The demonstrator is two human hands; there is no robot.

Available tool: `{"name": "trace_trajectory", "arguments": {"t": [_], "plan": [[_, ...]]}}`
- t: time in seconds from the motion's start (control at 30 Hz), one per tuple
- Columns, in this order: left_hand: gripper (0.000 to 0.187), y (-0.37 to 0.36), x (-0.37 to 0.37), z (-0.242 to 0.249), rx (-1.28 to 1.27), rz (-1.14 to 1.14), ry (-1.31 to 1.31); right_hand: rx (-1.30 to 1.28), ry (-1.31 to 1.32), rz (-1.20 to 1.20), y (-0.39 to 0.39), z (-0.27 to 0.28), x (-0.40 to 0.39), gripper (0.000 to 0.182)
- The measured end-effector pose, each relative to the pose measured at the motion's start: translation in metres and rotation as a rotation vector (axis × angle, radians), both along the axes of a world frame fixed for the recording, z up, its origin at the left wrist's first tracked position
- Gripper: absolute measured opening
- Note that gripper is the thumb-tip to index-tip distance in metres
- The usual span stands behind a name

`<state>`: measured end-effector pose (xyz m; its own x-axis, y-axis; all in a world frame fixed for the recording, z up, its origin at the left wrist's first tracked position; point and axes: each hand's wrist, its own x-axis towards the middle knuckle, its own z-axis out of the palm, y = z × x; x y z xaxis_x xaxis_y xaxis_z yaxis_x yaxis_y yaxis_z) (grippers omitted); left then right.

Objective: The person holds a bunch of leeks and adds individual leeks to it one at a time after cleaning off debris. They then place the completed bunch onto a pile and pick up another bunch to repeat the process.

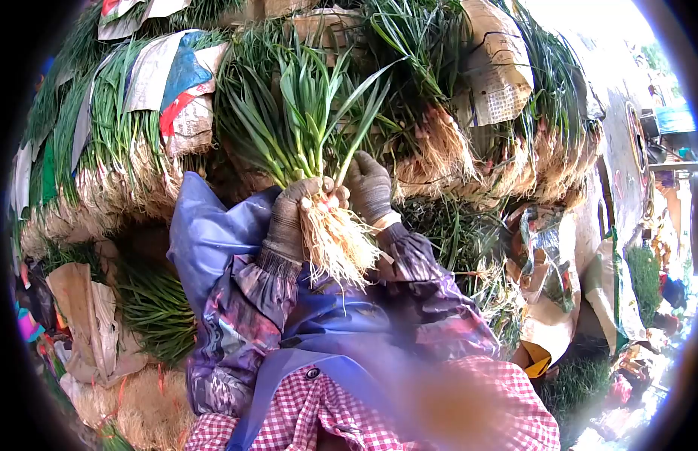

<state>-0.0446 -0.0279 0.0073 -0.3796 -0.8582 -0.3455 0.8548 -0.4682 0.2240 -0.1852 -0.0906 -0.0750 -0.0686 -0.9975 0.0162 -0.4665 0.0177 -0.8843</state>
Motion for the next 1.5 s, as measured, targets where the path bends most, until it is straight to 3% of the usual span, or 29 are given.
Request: {"name": "trace_trajectory", "arguments": {"t": [0.1, 0.17, 0.2, 0.23, 0.3, 0.37, 0.4, 0.47, 0.53, 0.57, 0.63, 0.67, 0.7, 0.73, 0.8, 0.9, 0.93, 0.97, 1.0, 1.03, 1.07, 1.1, 1.13, 1.17, 1.27, 1.3, 1.4, 1.43, 1.5], "plan": [[0.025, -0.004, -0.001, -0.006, 0.021, -0.027, -0.083, 0.05, -0.146, -0.11, -0.001, -0.01, 0.008, 0.022], [0.025, -0.003, 0.0, 0.003, 0.001, -0.025, -0.089, 0.255, -0.246, -0.186, -0.012, -0.02, 0.009, 0.019], [0.024, 0.001, 0.001, 0.006, 0.002, -0.007, -0.062, 0.231, -0.569, -0.233, -0.026, -0.032, -0.013, 0.023], [0.023, 0.005, 0.004, 0.008, 0.002, 0.011, -0.04, 0.4, -0.314, -0.246, -0.03, -0.001, -0.037, 0.03], [0.026, 0.003, 0.006, 0.0, -0.005, 0.028, -0.032, 0.434, 0.196, 0.106, -0.034, -0.017, -0.064, 0.037], [0.029, 0.008, 0.004, 0.003, 0.037, 0.045, -0.077, 0.019, 0.645, 0.34, -0.022, 0.026, -0.078, 0.038], [0.033, 0.008, 0.005, 0.002, 0.023, 0.04, -0.069, -0.261, 0.539, 0.213, -0.031, 0.037, -0.086, 0.04], [0.036, 0.007, 0.005, 0.002, 0.056, 0.022, -0.114, -0.387, 0.732, -0.109, -0.06, 0.062, -0.11, 0.041], [0.04, 0.005, 0.005, -0.001, 0.049, -0.005, -0.135, -0.234, 0.922, -0.342, -0.095, 0.069, -0.138, 0.047], [0.04, 0.003, 0.004, -0.001, 0.013, -0.004, -0.118, 0.089, 1.022, -0.215, -0.112, 0.072, -0.149, 0.043], [0.041, -0.001, 0.002, -0.001, -0.054, 0.002, -0.081, 0.149, 1.084, -0.079, -0.12, 0.067, -0.153, 0.042], [0.041, 0.001, 0.002, 0.002, -0.03, 0.029, -0.083, 0.179, 0.97, -0.077, -0.12, 0.079, -0.148, 0.044], [0.041, 0.001, 0.003, -0.001, -0.054, 0.033, -0.072, 0.038, 0.727, -0.044, -0.124, 0.072, -0.158, 0.03], [0.04, 0.001, 0.004, -0.007, -0.077, 0.037, -0.064, -0.012, 0.123, 0.052, -0.124, 0.076, -0.164, 0.024], [0.039, 0.001, 0.007, -0.01, -0.095, -0.009, -0.002, -0.101, -0.553, 0.135, -0.097, 0.11, -0.151, 0.015], [0.038, 0.001, -0.006, 0.018, -0.034, 0.071, -0.164, -0.054, -0.25, 0.07, -0.043, 0.118, -0.096, 0.011], [0.037, 0.001, -0.004, 0.014, 0.029, 0.038, -0.09, -0.019, -0.322, 0.246, -0.031, 0.095, -0.092, 0.01], [0.037, -0.002, 0.002, 0.004, -0.044, -0.004, -0.029, -0.077, -0.19, 0.28, -0.003, 0.107, -0.068, 0.009], [0.036, -0.002, 0.009, -0.01, -0.104, -0.041, 0.029, -0.162, -0.251, 0.353, 0.019, 0.097, -0.05, 0.011], [0.036, 0.0, 0.013, -0.022, -0.161, -0.086, 0.089, -0.184, 0.096, 0.438, 0.037, 0.097, -0.041, 0.01], [0.035, -0.005, 0.008, -0.017, -0.192, -0.088, 0.286, -0.194, 0.169, 0.475, 0.05, 0.102, -0.033, 0.011], [0.033, 0.001, 0.0, -0.007, -0.051, 0.042, -0.006, -0.208, 0.245, 0.509, 0.055, 0.107, -0.029, 0.012], [0.032, 0.003, 0.0, 0.003, -0.049, 0.024, -0.03, -0.123, -0.28, 0.506, 0.047, 0.067, -0.034, 0.014], [0.032, 0.004, 0.002, 0.008, -0.047, 0.008, -0.058, 0.188, -0.601, 0.453, 0.039, 0.097, -0.04, 0.014], [0.042, 0.005, 0.0, 0.004, -0.067, 0.043, -0.031, 0.269, -0.459, 0.093, 0.0, 0.089, -0.056, 0.031], [0.042, 0.004, -0.001, 0.002, -0.074, 0.044, 0.032, 0.404, -0.675, 0.15, -0.014, 0.068, -0.06, 0.039], [0.044, 0.001, 0.009, 0.005, -0.187, -0.098, 0.158, 0.785, -1.314, 0.39, -0.015, 0.033, -0.029, 0.04], [0.044, 0.0, 0.01, 0.004, -0.19, -0.085, 0.149, 0.757, -1.514, 0.551, -0.01, 0.038, -0.015, 0.035], [0.045, 0.002, 0.01, 0.003, -0.184, -0.05, 0.131, 0.56, -1.717, 0.613, -0.012, 0.032, 0.0, 0.031]]}}
